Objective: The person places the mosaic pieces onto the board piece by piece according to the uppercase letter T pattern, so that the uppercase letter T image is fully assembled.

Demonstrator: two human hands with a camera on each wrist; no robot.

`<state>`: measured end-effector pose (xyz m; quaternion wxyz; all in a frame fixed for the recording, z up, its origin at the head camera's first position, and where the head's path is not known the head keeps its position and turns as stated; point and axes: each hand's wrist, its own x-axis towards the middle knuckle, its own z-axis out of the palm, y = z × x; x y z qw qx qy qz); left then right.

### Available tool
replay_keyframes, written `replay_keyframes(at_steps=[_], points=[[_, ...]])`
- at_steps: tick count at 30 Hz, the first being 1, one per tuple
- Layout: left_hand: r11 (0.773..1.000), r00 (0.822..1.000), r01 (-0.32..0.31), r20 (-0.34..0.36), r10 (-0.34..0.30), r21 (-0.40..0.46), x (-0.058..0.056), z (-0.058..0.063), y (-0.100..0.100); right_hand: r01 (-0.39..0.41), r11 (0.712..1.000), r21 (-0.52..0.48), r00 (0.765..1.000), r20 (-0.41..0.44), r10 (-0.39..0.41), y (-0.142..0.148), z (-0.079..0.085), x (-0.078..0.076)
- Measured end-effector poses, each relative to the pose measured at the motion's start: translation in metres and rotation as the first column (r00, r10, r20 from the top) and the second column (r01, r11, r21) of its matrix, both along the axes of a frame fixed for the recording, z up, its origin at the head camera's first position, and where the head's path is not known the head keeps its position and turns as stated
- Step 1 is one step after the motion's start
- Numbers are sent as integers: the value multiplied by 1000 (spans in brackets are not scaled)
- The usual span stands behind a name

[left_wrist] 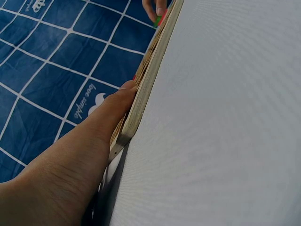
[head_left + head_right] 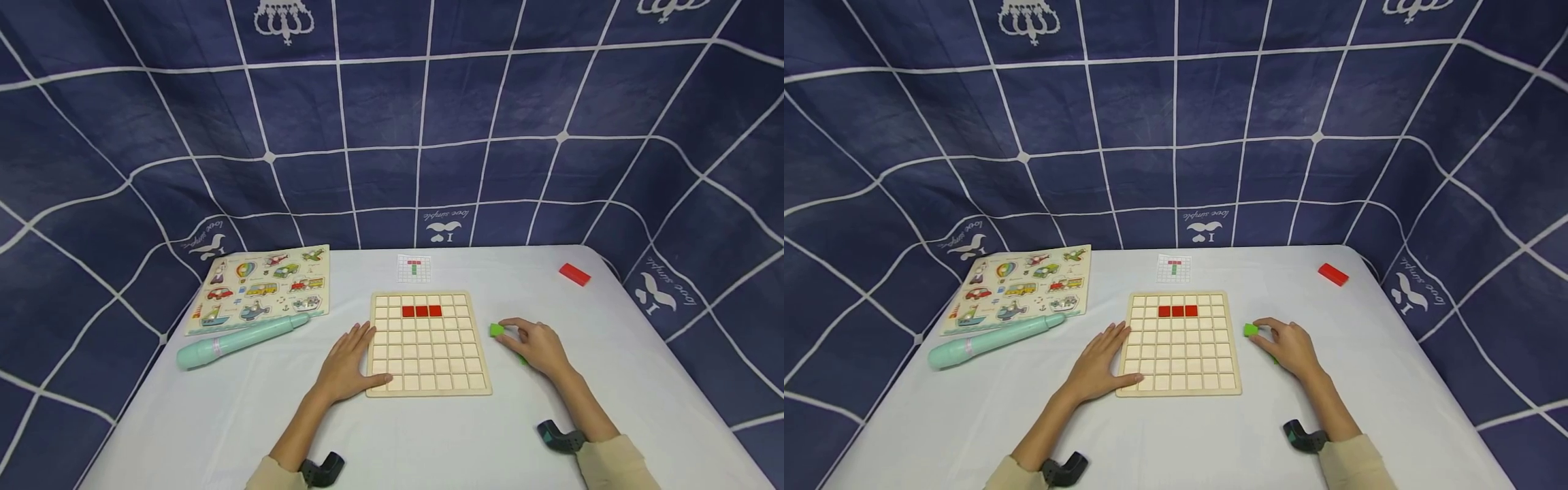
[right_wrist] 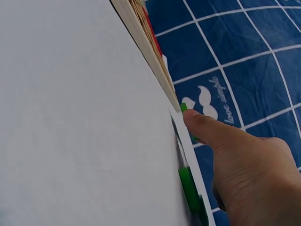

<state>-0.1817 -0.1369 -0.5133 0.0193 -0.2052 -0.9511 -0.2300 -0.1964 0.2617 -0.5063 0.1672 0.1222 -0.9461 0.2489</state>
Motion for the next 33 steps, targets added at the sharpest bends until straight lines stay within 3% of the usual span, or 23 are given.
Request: replay_keyframes(at_steps=[17, 33], points=[[1000, 1000, -4, 7, 4, -19, -1, -2, -2, -150, 988, 26, 987, -48, 151, -75, 2, -13], [1000, 1000, 2, -8, -2, -5, 1, 0, 0, -123, 992, 0, 990, -71, 122, -125, -3, -33]])
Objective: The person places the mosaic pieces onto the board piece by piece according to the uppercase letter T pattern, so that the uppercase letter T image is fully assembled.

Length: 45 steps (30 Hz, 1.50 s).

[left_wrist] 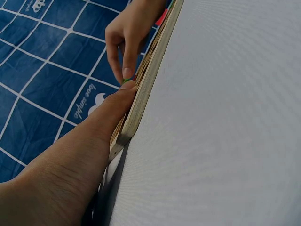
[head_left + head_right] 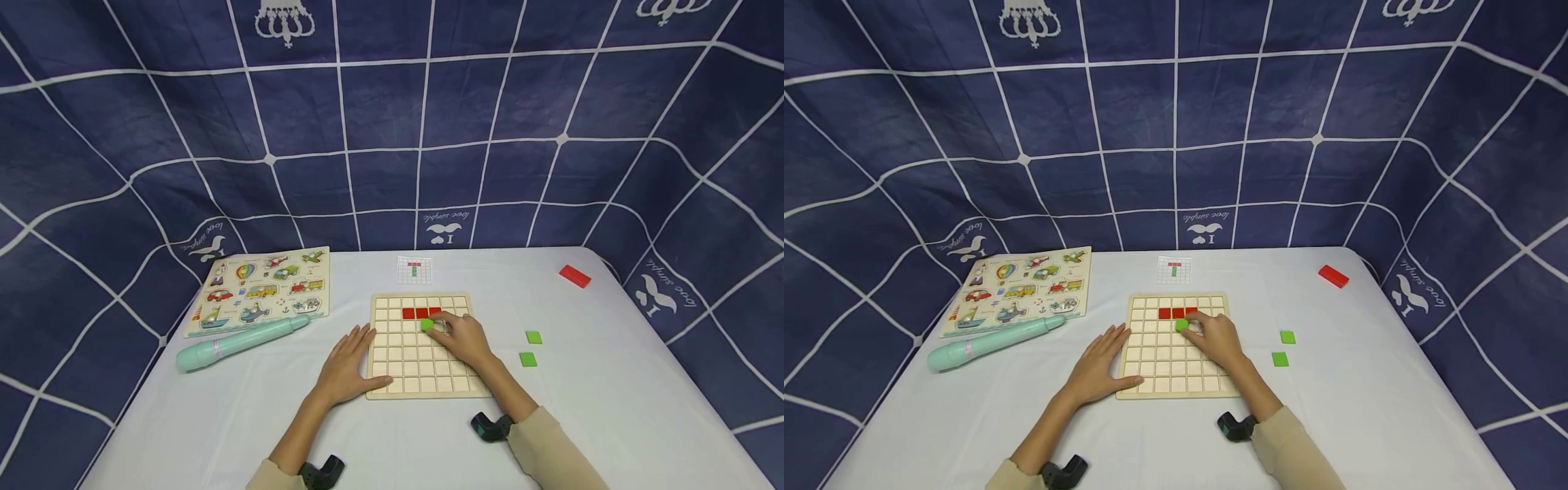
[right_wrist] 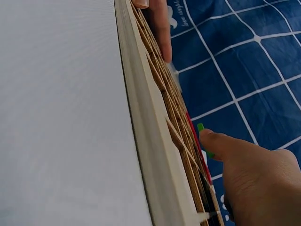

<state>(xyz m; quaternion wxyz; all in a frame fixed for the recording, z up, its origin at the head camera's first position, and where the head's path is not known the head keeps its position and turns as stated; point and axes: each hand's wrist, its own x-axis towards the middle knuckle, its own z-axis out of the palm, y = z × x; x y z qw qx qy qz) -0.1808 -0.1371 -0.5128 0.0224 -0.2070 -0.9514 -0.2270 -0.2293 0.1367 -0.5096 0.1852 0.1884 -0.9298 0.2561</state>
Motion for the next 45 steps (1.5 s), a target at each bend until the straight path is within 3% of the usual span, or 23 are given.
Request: replay_keyframes(at_steps=[10, 33, 45], points=[[1000, 1000, 9, -10, -9, 4, 0, -1, -1, -8, 1000, -24, 996, 86, 10, -8, -2, -6], [1000, 1000, 4, -2, -5, -6, 0, 0, 0, -38, 998, -42, 997, 59, 40, -5, -1, -5], [1000, 1000, -3, -12, 3, -8, 1, -2, -1, -52, 997, -51, 997, 47, 54, 10, 2, 3]])
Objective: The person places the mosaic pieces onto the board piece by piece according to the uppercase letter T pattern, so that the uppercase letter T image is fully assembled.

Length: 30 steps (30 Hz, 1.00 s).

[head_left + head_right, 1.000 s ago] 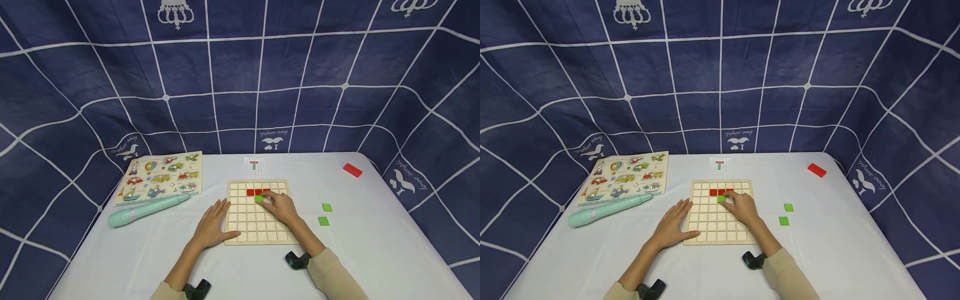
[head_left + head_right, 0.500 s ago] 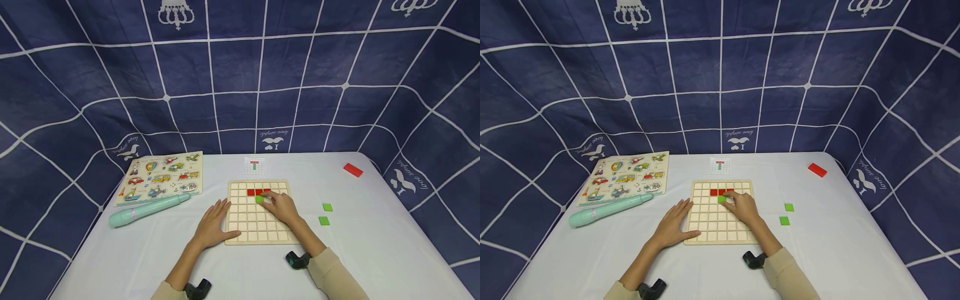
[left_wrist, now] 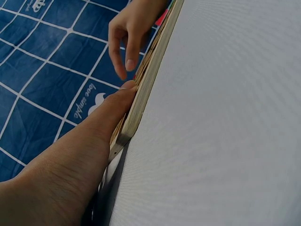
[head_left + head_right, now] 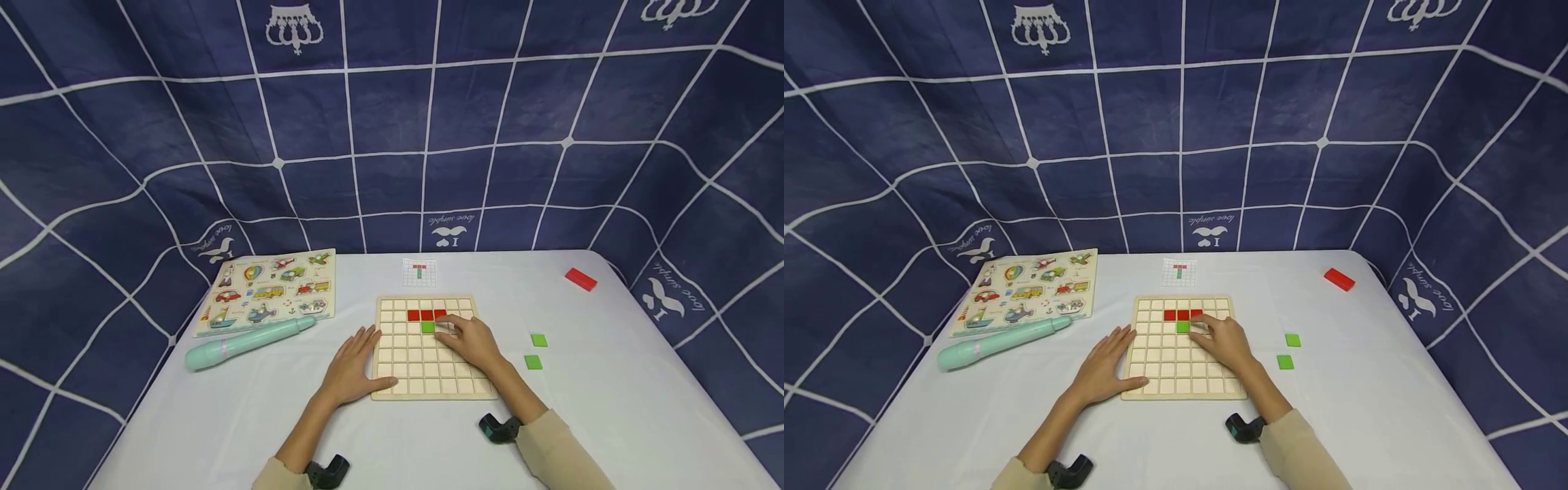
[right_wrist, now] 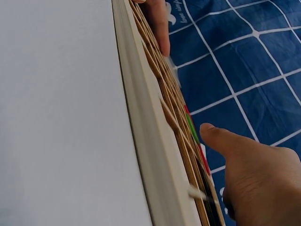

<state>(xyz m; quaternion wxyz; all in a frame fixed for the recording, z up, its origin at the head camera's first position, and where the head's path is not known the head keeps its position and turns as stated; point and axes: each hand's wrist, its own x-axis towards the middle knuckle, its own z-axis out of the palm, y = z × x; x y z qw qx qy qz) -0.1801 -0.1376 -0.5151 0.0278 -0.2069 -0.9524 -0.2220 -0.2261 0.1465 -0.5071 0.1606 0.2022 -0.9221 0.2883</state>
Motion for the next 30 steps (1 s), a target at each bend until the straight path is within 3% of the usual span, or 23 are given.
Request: replay_keyframes(at_steps=[10, 14, 23, 30], points=[[1000, 1000, 9, -16, -9, 9, 0, -1, 1, 14, 1000, -3, 999, -46, -14, 64, -1, 16], [1000, 1000, 2, -8, -2, 6, 0, 0, 1, 62, 998, -2, 996, -69, -62, 97, -2, 24], [1000, 1000, -1, 4, 1, -5, 0, 0, 0, 197, 980, 29, 980, -6, -197, 155, -1, 41], [1000, 1000, 8, -5, -8, 11, -1, 2, 1, 218, 976, 9, 976, -28, -218, 180, -2, 49]])
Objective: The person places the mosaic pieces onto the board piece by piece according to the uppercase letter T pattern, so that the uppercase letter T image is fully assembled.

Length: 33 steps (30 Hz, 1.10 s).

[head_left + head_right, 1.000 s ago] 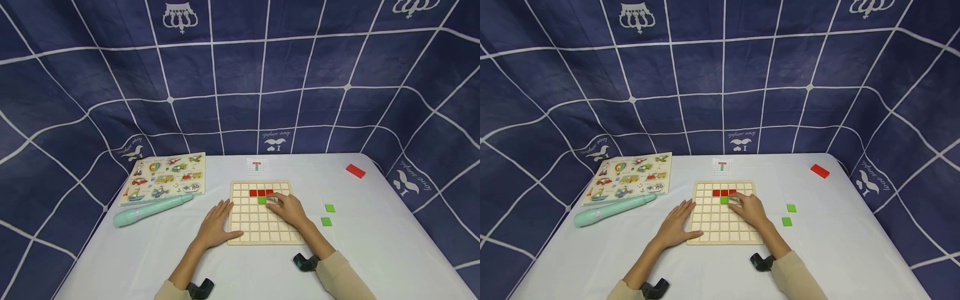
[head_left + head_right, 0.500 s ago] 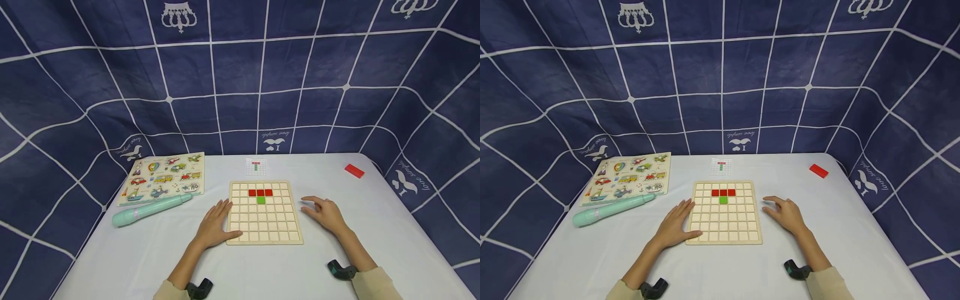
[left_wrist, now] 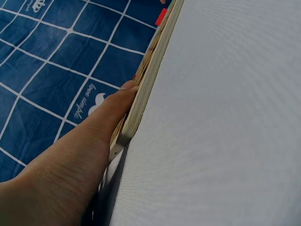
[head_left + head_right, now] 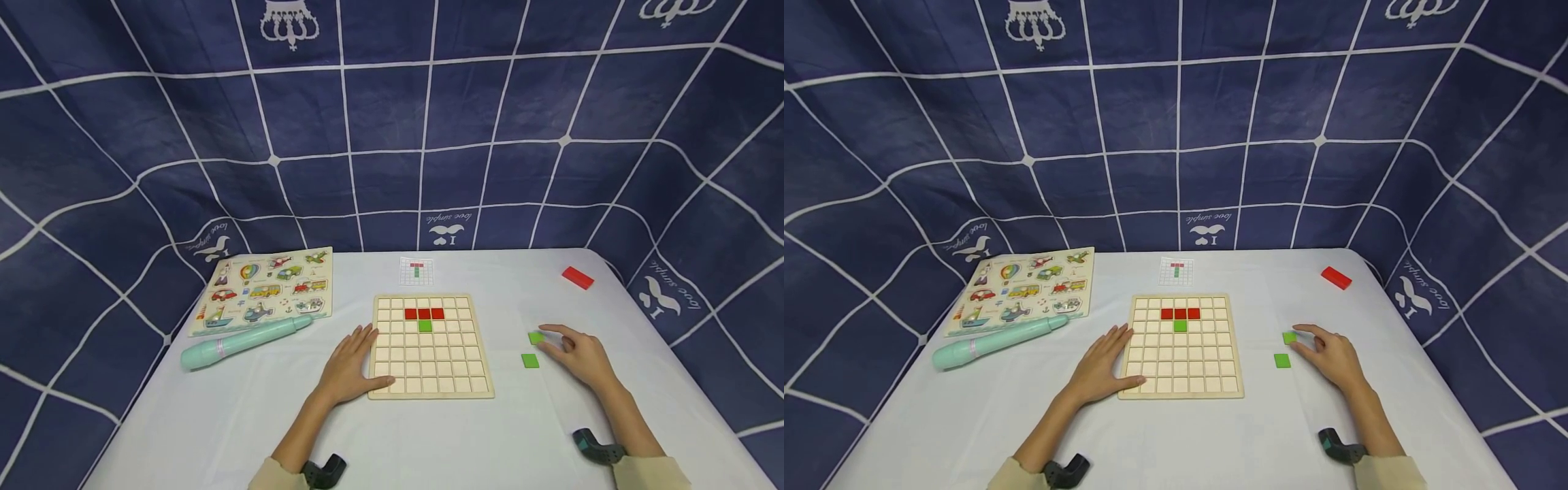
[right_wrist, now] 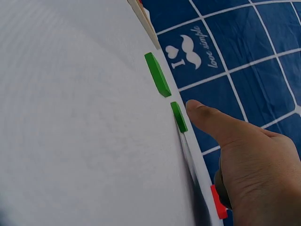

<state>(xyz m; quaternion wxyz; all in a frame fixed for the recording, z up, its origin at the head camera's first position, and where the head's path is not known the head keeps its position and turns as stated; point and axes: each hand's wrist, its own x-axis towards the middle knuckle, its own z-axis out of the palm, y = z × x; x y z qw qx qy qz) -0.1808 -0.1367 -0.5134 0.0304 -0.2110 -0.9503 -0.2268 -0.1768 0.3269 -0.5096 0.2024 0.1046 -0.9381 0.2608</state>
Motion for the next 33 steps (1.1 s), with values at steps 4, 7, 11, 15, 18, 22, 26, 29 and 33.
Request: replay_keyframes(at_steps=[4, 7, 11, 15, 18, 22, 26, 29, 33], points=[[1000, 1000, 5, -13, -5, -3, -1, -1, -1, -14, 1000, 2, 1000, -13, 14, 3, -1, 0], [1000, 1000, 7, -27, -7, -4, -1, -2, -1, -13, 1000, 3, 1000, -3, 13, 3, -2, -1], [1000, 1000, 1, -18, -1, 1, -1, -2, -1, 0, 1000, 11, 1000, 31, 0, 2, -2, -1], [1000, 1000, -2, -5, 2, -5, 0, -1, -1, 17, 1000, 17, 995, 100, -19, 1, 0, 0], [1000, 1000, -2, 3, 2, -12, 0, 0, -1, 25, 999, 32, 988, 149, -30, 1, 0, 0], [1000, 1000, -2, 6, 2, -8, 0, 0, 0, 24, 998, 51, 984, 175, -32, 1, 0, 0], [1000, 1000, -2, 5, 2, -10, 0, 1, 0, 28, 998, 51, 982, 186, -37, 1, -1, 0], [1000, 1000, -1, 9, 1, -14, 0, 0, 0, 33, 998, 48, 981, 190, -42, 1, -1, 0], [1000, 1000, 0, 10, 0, -12, -1, 0, 0, 33, 999, 40, 985, 169, -40, 2, -3, 0]])
